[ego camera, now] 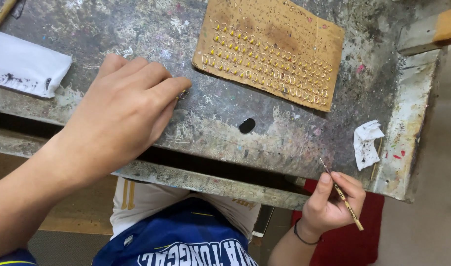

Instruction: Applying paint or enamel to small jewelry components using a fine-tipped brush at a workbench.

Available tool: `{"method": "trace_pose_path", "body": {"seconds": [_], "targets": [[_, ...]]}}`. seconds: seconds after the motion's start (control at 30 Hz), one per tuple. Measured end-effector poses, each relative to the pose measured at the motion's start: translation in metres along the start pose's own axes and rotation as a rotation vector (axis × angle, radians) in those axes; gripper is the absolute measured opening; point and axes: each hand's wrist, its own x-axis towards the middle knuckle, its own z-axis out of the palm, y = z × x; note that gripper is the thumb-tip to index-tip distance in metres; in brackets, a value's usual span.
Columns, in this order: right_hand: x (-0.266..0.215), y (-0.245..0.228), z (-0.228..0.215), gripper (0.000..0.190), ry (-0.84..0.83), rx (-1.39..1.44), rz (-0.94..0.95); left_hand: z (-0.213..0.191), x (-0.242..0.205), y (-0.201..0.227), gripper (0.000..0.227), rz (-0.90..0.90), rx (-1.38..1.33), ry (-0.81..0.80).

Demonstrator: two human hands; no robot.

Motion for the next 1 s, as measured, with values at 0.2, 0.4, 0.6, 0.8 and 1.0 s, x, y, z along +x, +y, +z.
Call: {"method": "trace_pose_path", "body": {"seconds": [0.2,0.4,0.6,0.8,1.0], "targets": [[0.000,-0.002,0.000,0.019,0.004,0.036,0.018,0.007,0.006,0.007,0.006,0.043,-0.049,-0.009],[0.000,-0.001,0.001,0.019,0.008,0.034,0.006,0.001,0.004,0.013,0.015,0.095,-0.052,-0.052],[0.001,-0.003,0.001,0.019,0.006,0.032,0.004,0.000,0.004,0.010,0.011,0.059,-0.046,-0.004],[0.000,-0.003,0.001,0.019,0.008,0.042,0.026,0.001,0.003,0.009,0.010,0.036,-0.040,0.034],[0.003,-0.022,0.003,0.015,0.092,0.174,0.123,0.005,-0.001,0.002,0.007,0.037,-0.008,0.048]]}}
